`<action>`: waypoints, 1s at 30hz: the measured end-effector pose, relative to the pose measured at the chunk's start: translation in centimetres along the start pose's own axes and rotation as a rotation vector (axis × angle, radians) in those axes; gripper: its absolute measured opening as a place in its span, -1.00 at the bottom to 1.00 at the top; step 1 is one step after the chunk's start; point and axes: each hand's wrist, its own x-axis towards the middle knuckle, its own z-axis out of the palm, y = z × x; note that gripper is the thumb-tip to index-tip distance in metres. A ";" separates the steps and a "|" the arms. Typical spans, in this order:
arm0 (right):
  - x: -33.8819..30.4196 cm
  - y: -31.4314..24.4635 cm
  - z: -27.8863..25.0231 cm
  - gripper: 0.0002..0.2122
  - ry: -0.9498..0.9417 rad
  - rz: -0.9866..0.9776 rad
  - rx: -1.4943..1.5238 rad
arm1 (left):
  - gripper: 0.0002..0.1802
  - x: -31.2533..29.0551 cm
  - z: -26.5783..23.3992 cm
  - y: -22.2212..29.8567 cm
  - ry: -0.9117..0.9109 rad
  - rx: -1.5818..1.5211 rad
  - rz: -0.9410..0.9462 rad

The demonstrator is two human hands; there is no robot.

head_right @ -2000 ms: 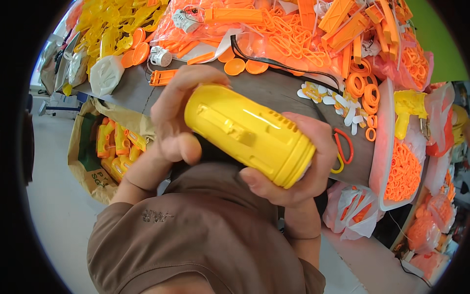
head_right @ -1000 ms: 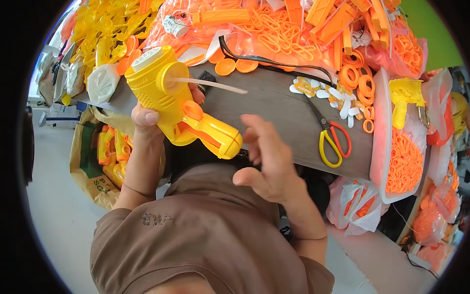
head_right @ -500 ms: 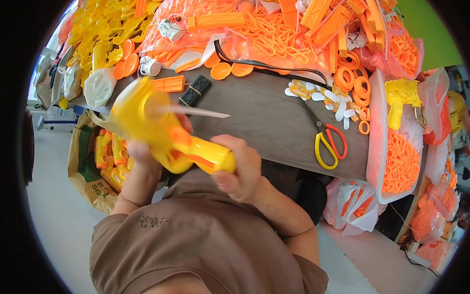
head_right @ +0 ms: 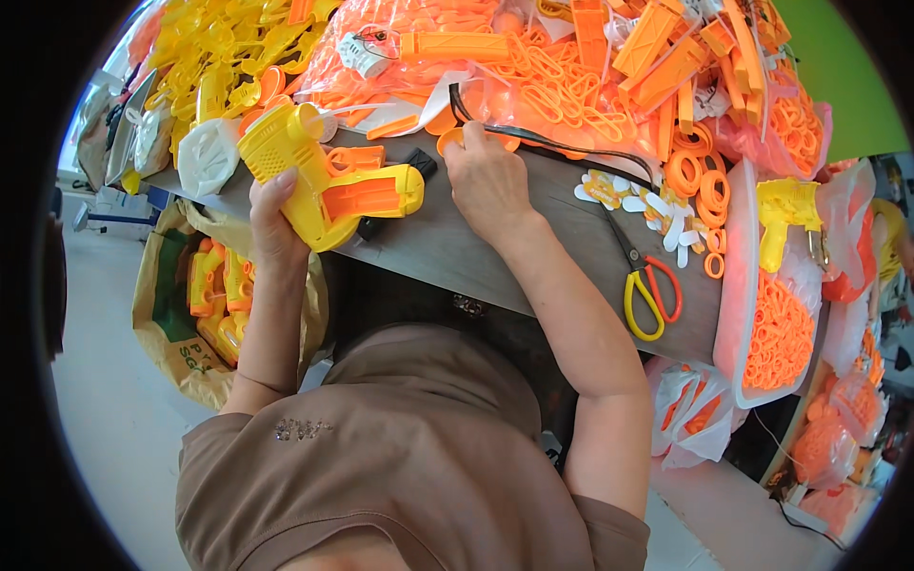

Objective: Assembling a plastic toy gun by fitting together various yellow and orange internal and external components.

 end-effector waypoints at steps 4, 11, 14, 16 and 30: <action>-1.0 0.3 -0.6 -0.91 0.039 -0.092 0.046 | -0.49 0.3 -0.6 0.1 -0.012 -0.020 0.002; -5.3 -0.5 -6.9 -0.84 -0.133 -0.042 0.583 | -0.50 0.6 0.9 -0.2 0.005 -0.128 -0.052; -5.3 -0.8 -8.7 -0.81 -0.166 -0.069 0.546 | -0.50 0.1 2.2 -0.7 -0.051 -0.102 -0.110; -5.4 -0.9 -8.9 -0.79 -0.084 -0.070 0.549 | -0.48 -0.2 2.8 -1.0 -0.077 -0.103 -0.172; -9.2 -4.2 -7.5 -0.55 0.106 0.500 1.336 | -0.43 -1.0 3.6 -2.0 -0.196 -0.215 -0.319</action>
